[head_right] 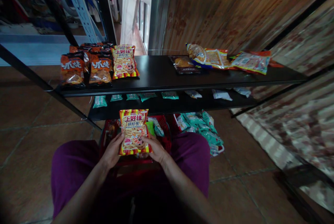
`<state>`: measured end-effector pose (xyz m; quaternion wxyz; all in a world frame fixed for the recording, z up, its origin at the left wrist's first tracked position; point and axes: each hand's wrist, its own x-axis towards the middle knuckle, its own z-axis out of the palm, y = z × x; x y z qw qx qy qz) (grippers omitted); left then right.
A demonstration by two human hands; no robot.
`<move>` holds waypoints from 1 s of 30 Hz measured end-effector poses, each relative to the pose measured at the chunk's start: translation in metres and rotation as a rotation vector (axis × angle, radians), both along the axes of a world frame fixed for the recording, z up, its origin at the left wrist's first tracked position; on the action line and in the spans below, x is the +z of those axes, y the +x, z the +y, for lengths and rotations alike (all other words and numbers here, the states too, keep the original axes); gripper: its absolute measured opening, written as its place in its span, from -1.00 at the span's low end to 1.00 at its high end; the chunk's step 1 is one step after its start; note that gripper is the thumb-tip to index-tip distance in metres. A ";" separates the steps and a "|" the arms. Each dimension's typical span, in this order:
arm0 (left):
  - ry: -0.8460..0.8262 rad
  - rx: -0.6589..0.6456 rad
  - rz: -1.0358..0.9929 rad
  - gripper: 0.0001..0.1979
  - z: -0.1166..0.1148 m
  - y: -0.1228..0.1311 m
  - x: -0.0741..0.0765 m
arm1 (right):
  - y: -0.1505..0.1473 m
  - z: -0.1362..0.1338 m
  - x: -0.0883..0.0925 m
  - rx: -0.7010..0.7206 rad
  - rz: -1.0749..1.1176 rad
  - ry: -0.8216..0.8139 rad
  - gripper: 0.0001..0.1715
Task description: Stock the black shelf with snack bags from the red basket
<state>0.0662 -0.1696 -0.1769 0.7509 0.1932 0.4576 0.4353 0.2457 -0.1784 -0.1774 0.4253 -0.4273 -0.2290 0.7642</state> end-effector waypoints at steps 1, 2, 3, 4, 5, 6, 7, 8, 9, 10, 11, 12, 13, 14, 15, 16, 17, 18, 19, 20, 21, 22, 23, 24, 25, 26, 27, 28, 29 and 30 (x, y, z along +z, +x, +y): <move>-0.012 0.012 -0.039 -0.51 -0.001 0.001 0.001 | 0.000 0.002 0.000 0.014 -0.031 0.016 -0.47; -0.014 0.034 -0.047 -0.50 -0.002 0.002 0.002 | 0.001 0.005 0.001 0.020 -0.052 0.038 -0.48; -0.010 0.055 -0.042 -0.48 -0.002 0.003 0.004 | 0.001 0.008 0.001 0.017 -0.062 0.066 -0.48; 0.000 0.069 -0.032 -0.47 -0.003 0.003 0.005 | 0.002 0.013 0.002 0.004 -0.062 0.096 -0.47; 0.011 0.071 -0.021 -0.45 -0.003 0.003 0.007 | 0.002 0.017 0.003 -0.020 -0.060 0.126 -0.47; 0.023 0.068 -0.011 -0.44 -0.003 0.004 0.009 | 0.002 0.022 0.005 -0.047 -0.063 0.149 -0.47; 0.033 0.063 0.000 -0.43 -0.003 0.004 0.011 | 0.002 0.027 0.007 -0.072 -0.073 0.163 -0.47; 0.043 0.058 0.008 -0.42 -0.003 0.003 0.012 | 0.001 0.032 0.010 -0.091 -0.085 0.169 -0.47; 0.056 0.054 0.014 -0.41 -0.002 0.003 0.013 | -0.001 0.036 0.013 -0.102 -0.094 0.168 -0.47; 0.072 0.049 0.019 -0.40 -0.002 0.003 0.014 | -0.003 0.039 0.015 -0.109 -0.099 0.160 -0.47; 0.093 0.039 0.023 -0.39 -0.001 0.003 0.015 | -0.004 0.041 0.018 -0.119 -0.101 0.148 -0.47; 0.118 0.022 0.028 -0.37 0.000 0.003 0.016 | -0.006 0.042 0.020 -0.137 -0.105 0.135 -0.48; 0.143 -0.002 0.039 -0.35 0.001 0.003 0.016 | -0.008 0.043 0.022 -0.159 -0.112 0.127 -0.49; 0.166 -0.022 0.058 -0.33 0.002 0.003 0.016 | -0.009 0.043 0.023 -0.179 -0.124 0.122 -0.51; 0.185 -0.035 0.085 -0.31 0.003 0.004 0.016 | -0.010 0.042 0.024 -0.194 -0.138 0.124 -0.53; 0.202 -0.041 0.116 -0.30 0.004 0.005 0.015 | -0.010 0.041 0.025 -0.195 -0.147 0.135 -0.55; 0.217 -0.043 0.148 -0.30 0.006 0.005 0.015 | -0.010 0.040 0.027 -0.187 -0.151 0.158 -0.56; 0.231 -0.046 0.177 -0.32 0.007 0.006 0.015 | -0.009 0.040 0.028 -0.173 -0.152 0.188 -0.56; 0.243 -0.051 0.200 -0.34 0.008 0.006 0.015 | -0.008 0.039 0.031 -0.157 -0.150 0.220 -0.55; 0.253 -0.064 0.216 -0.35 0.009 0.005 0.015 | -0.007 0.039 0.033 -0.142 -0.148 0.247 -0.54; 0.261 -0.083 0.227 -0.37 0.010 0.005 0.015 | -0.006 0.039 0.035 -0.131 -0.149 0.268 -0.53; 0.269 -0.099 0.236 -0.38 0.011 0.003 0.015 | -0.005 0.040 0.038 -0.124 -0.152 0.278 -0.54; 0.279 -0.113 0.244 -0.38 0.012 0.002 0.016 | -0.004 0.042 0.040 -0.120 -0.157 0.282 -0.55; 0.287 -0.124 0.255 -0.38 0.013 0.000 0.016 | -0.003 0.044 0.042 -0.118 -0.164 0.283 -0.56; 0.294 -0.135 0.265 -0.38 0.013 -0.002 0.016 | -0.003 0.046 0.043 -0.123 -0.173 0.282 -0.55; 0.297 -0.149 0.267 -0.37 0.014 -0.003 0.016 | -0.002 0.049 0.044 -0.137 -0.185 0.275 -0.54; 0.292 -0.164 0.262 -0.35 0.014 -0.004 0.017 | -0.002 0.052 0.044 -0.159 -0.202 0.263 -0.52; 0.280 -0.174 0.249 -0.33 0.014 -0.004 0.018 | -0.002 0.054 0.043 -0.190 -0.224 0.247 -0.52; 0.267 -0.173 0.232 -0.30 0.014 -0.004 0.018 | -0.002 0.056 0.042 -0.228 -0.249 0.231 -0.52; 0.253 -0.161 0.215 -0.28 0.013 -0.004 0.019 | -0.003 0.057 0.041 -0.266 -0.276 0.223 -0.54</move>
